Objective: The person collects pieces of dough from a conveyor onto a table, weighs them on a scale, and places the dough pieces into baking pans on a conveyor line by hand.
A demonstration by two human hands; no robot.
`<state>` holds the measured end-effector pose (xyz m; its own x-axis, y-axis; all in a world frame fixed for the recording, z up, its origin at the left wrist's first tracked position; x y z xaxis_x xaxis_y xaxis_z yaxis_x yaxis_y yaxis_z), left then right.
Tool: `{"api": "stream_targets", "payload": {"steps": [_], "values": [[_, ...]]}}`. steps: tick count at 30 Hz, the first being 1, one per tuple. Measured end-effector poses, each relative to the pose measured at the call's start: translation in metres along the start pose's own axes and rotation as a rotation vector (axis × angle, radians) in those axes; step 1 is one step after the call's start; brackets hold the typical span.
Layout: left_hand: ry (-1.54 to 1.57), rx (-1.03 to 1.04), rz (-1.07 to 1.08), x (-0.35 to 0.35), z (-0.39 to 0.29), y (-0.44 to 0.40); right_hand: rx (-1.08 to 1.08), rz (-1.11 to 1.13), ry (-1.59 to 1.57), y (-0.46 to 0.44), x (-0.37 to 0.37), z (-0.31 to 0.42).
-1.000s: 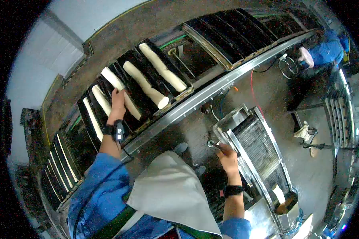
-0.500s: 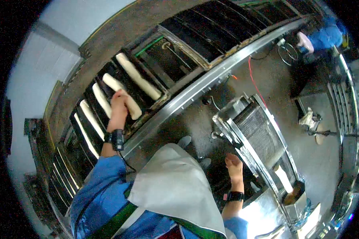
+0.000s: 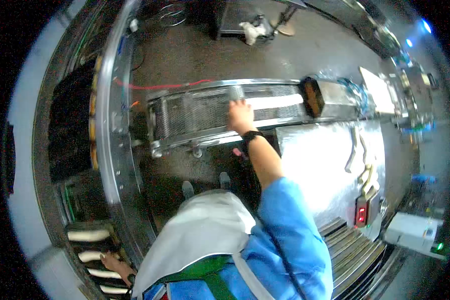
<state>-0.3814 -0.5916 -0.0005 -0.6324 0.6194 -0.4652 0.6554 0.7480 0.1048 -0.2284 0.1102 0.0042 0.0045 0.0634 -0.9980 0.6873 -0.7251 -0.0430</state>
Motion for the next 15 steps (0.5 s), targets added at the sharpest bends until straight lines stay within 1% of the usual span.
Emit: {"api": "stream_targets", "payload": {"steps": [1,2,3,4,5,6,7,8,9,10,11,12,13,14,15], "values": [[-0.034,0.142,-0.053,0.007,-0.008,0.003,-0.055,0.079,0.082,-0.003,-0.001,-0.002],[-0.048,0.26,-0.065,0.019,-0.02,0.006,-0.1,0.064,0.125,-0.002,-0.003,0.006],[-0.016,0.335,-0.032,0.033,-0.031,0.018,-0.152,0.048,0.166,0.001,-0.001,0.01],[0.085,0.375,0.011,0.051,-0.048,0.037,-0.168,-0.017,0.142,0.003,0.006,0.015],[0.145,0.371,0.111,0.066,-0.061,0.05,-0.182,-0.087,0.118,0.006,0.008,0.014],[0.203,0.36,0.212,0.08,-0.074,0.064,-0.087,-0.088,-0.073,0.011,0.0,0.012],[0.115,0.465,0.266,0.097,-0.091,0.092,0.014,-0.098,-0.264,0.018,-0.014,0.004],[0.131,0.481,0.308,0.115,-0.1,0.109,0.132,-0.202,-0.566,0.03,-0.028,-0.012],[0.103,0.514,0.395,0.133,-0.107,0.129,0.245,-0.316,-0.86,0.045,-0.039,-0.033],[0.076,0.547,0.484,0.148,-0.112,0.151,0.313,-0.536,-1.089,0.062,-0.048,-0.058],[0.1,0.559,0.54,0.158,-0.118,0.179,0.474,-0.579,-1.228,0.085,-0.06,-0.087],[0.08,0.556,0.584,0.166,-0.125,0.213,0.601,-0.681,-1.408,0.114,-0.07,-0.115],[0.059,0.546,0.634,0.181,-0.13,0.242,0.829,-0.62,-1.346,0.143,-0.065,-0.143],[0.06,0.519,0.693,0.203,-0.127,0.257,0.931,-0.743,-1.429,0.174,-0.066,-0.164],[0.054,0.494,0.743,0.218,-0.123,0.268,1.064,-0.737,-1.606,0.207,-0.06,-0.188]]}}
Point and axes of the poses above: each hand's wrist, its own y-axis away from the middle knuckle, its own x-axis out of the palm, z = x × y, the point moved 1 cm from there along -y, towards the middle knuckle, and after that the axes turned 15 degrees about -z, right-handed, at the moved point
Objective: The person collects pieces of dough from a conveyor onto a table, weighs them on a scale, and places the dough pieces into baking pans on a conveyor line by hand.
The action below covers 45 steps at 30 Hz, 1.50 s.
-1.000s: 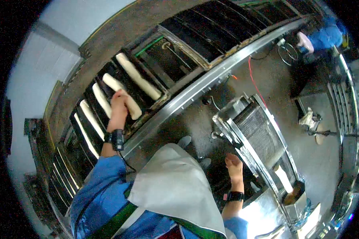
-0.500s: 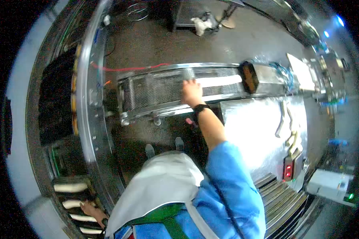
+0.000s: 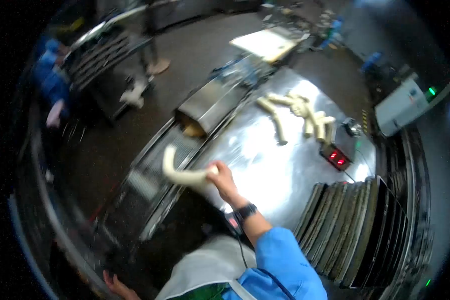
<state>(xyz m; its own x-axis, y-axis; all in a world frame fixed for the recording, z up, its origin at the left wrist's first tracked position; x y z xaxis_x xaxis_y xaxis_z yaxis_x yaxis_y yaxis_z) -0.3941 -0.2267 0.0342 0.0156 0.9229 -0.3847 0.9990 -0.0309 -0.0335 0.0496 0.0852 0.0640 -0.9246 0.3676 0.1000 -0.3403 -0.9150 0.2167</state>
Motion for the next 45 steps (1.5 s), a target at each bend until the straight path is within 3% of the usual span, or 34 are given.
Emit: {"api": "stream_targets", "payload": {"steps": [2,3,4,6,8,10,11,13,14,15,16,18,21,26,28,29,30,33,35,37,40,41,45], "values": [[-0.018,0.211,0.085,0.032,-0.021,0.01,0.082,-0.138,0.024,-0.005,-0.073,0.007],[-0.035,0.097,0.084,0.052,-0.063,0.037,0.08,-0.179,0.13,-0.003,-0.102,0.007],[-0.006,0.101,0.104,0.067,-0.074,0.043,0.12,-0.177,0.327,-0.001,-0.126,0.011],[0.11,0.187,0.268,0.095,-0.09,0.056,-0.151,-0.236,1.061,-0.009,-0.167,-0.009],[0.099,0.225,0.309,0.123,-0.095,0.061,-0.167,-0.348,1.423,0.012,-0.167,0.01],[0.069,0.317,0.46,0.143,-0.105,0.067,-0.222,-0.348,1.438,0.017,-0.166,0.012],[0.098,0.124,0.51,0.152,-0.13,0.083,-0.215,-0.356,1.434,0.013,-0.164,0.007],[0.103,0.155,0.602,0.168,-0.133,0.085,-0.423,-0.278,1.444,0.006,-0.158,-0.011],[0.149,0.176,0.649,0.184,-0.126,0.084,-0.414,-0.299,1.428,0.004,-0.158,-0.019],[0.167,0.145,0.677,0.221,-0.065,0.053,-0.436,-0.296,1.466,0.001,-0.161,-0.026],[0.135,0.049,0.65,0.236,-0.072,0.059,-0.46,-0.293,1.507,-0.002,-0.165,-0.029],[0.109,0.096,0.708,0.261,-0.065,0.055,-0.459,-0.335,1.503,-0.005,-0.171,-0.023],[0.1,0.107,0.734,0.277,-0.075,0.072,-0.334,-0.189,1.566,-0.005,-0.177,-0.016],[0.003,0.278,0.907,0.325,-0.096,0.119,-0.1,-0.105,1.452,-0.023,-0.192,-0.011],[0.026,0.384,0.987,0.348,-0.107,0.142,0.034,-0.105,0.956,-0.036,-0.213,-0.002],[0.052,0.488,1.068,0.358,-0.118,0.154,0.215,-0.205,0.607,-0.035,-0.222,0.011],[0.034,0.505,1.088,0.367,-0.132,0.167,0.233,-0.211,0.288,-0.041,-0.238,0.011],[-0.199,0.931,1.033,0.398,-0.157,0.193,0.158,-0.246,0.055,-0.07,-0.284,0.056],[-0.275,0.921,1.061,0.421,-0.154,0.199,0.151,-0.378,0.07,-0.088,-0.32,0.098],[-0.329,0.862,1.074,0.441,-0.145,0.198,-0.042,-0.465,-0.064,-0.109,-0.368,0.127],[-0.416,0.859,1.111,0.451,-0.125,0.192,-0.165,-0.793,0.047,-0.133,-0.412,0.183],[-0.466,0.9,1.058,0.449,-0.125,0.194,-0.157,-0.858,-0.079,-0.141,-0.423,0.191],[-0.616,1.008,0.921,0.447,-0.114,0.187,-0.406,-1.173,0.422,-0.201,-0.504,0.156]]}}
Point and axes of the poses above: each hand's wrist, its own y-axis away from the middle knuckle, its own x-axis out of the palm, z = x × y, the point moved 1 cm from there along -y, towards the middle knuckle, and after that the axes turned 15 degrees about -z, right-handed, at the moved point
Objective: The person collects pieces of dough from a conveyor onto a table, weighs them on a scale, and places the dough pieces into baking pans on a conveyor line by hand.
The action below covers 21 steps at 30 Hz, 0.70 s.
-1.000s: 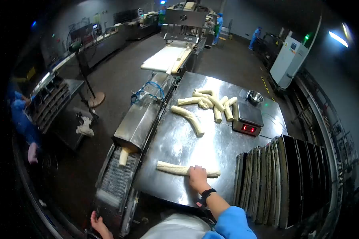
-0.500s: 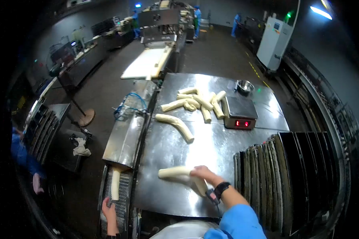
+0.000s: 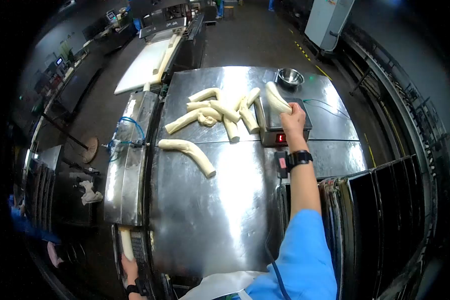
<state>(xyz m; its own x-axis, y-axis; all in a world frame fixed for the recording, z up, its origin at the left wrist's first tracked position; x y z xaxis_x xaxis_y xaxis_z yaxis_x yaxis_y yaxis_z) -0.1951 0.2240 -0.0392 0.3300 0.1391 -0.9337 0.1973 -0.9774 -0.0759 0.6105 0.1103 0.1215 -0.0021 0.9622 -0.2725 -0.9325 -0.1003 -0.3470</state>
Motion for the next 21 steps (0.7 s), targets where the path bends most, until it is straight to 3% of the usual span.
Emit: {"api": "stream_targets", "payload": {"steps": [1,5,6,8,10,13,16,21], "values": [[-0.009,0.007,0.007,0.002,0.002,0.0,-0.159,-0.118,0.167,-0.004,0.003,-0.007],[-0.017,-0.059,-0.033,0.007,0.022,0.007,-0.201,-0.174,0.528,0.019,0.024,-0.055],[-0.086,-0.055,-0.017,-0.001,0.013,0.012,-0.118,-0.157,0.38,0.026,0.022,-0.051],[-0.265,-0.107,0.043,-0.017,-0.019,0.02,-0.082,-0.156,0.408,0.029,0.022,-0.041],[-0.292,-0.065,0.029,-0.008,0.013,0.016,-0.052,-0.168,0.411,0.034,0.024,-0.033],[-0.309,-0.078,0.016,-0.012,0.022,0.021,-0.013,-0.22,0.658,0.043,0.035,-0.015],[-0.285,-0.103,0.041,-0.022,0.022,0.03,-0.306,-0.321,0.611,0.055,0.048,0.0],[-0.187,-0.162,-0.028,-0.031,0.037,0.038,-0.434,-0.162,0.45,0.08,0.07,0.035]]}}
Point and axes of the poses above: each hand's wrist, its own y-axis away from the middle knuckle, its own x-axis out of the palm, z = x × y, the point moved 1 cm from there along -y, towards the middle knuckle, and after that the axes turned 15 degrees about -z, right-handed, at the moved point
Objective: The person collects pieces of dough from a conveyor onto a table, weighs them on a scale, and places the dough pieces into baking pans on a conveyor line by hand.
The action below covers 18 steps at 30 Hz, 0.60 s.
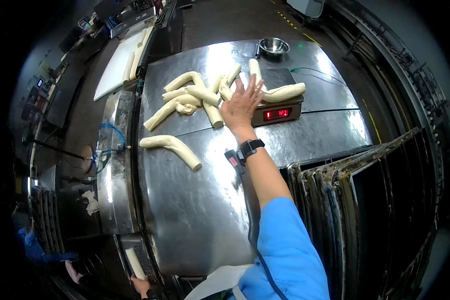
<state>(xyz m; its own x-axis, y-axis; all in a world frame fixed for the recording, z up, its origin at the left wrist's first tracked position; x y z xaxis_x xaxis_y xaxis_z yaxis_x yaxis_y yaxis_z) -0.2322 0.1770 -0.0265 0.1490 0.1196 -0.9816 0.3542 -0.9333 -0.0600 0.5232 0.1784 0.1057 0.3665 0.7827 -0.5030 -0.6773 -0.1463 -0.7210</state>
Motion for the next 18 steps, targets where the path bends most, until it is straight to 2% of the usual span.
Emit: {"api": "stream_targets", "payload": {"steps": [2,5,6,8,12,14,15,16,18], "values": [[-0.009,-0.117,0.009,0.0,0.015,0.0,-0.028,0.009,-0.013,0.003,0.003,0.009],[0.033,-0.16,0.071,-0.008,0.028,0.004,-0.08,0.016,-0.081,0.007,0.009,0.014],[0.034,-0.162,0.072,-0.032,0.009,0.016,-0.082,0.017,-0.082,0.007,0.01,0.013],[0.203,0.113,0.186,-0.091,-0.047,0.047,-0.115,0.015,-0.074,0.007,0.013,0.01],[0.415,0.188,0.036,-0.071,0.022,0.039,-0.12,0.072,-0.051,-0.003,0.011,-0.004],[0.383,-0.256,0.384,-0.057,0.064,0.014,-0.166,0.065,0.255,-0.016,0.017,-0.019],[0.545,-0.466,0.417,-0.072,0.049,0.027,-0.147,0.131,0.345,-0.025,0.008,-0.023],[0.717,-0.679,0.442,-0.103,0.004,0.047,-0.134,0.193,0.428,-0.036,-0.002,-0.029],[0.967,-0.818,0.485,-0.148,-0.072,0.073,0.062,0.468,0.415,-0.045,0.006,-0.066]]}}
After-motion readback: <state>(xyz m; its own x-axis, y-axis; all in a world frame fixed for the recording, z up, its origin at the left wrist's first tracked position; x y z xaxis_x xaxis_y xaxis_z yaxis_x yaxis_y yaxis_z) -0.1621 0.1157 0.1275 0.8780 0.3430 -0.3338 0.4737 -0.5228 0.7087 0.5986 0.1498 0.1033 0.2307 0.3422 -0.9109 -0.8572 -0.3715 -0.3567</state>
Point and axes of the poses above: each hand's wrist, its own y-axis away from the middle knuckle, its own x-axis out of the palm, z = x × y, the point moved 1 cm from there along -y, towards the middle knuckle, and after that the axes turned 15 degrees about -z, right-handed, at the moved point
